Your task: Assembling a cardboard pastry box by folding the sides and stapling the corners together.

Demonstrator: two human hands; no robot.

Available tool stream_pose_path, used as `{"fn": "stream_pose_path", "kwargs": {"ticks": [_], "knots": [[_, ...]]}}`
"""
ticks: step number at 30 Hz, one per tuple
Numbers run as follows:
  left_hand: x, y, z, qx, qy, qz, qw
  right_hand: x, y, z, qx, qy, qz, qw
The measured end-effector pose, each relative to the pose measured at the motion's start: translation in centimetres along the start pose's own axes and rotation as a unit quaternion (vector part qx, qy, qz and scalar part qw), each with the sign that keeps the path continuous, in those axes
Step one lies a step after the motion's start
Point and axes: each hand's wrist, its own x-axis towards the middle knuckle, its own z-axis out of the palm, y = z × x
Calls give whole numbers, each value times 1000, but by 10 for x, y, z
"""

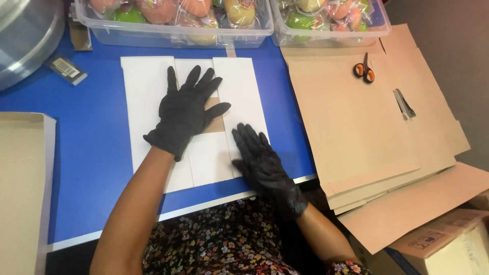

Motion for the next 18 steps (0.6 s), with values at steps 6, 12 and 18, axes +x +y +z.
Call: {"fn": "stream_pose_path", "kwargs": {"ticks": [6, 12, 18], "knots": [[-2, 0, 1, 35, 22, 0, 999, 128, 64, 22, 15, 66, 5, 998], [-3, 1, 7, 93, 35, -6, 995, 180, 68, 9, 15, 72, 77, 994], [0, -3, 22, 79, 41, -18, 996, 81, 25, 2, -28, 4, 56, 998]]}}
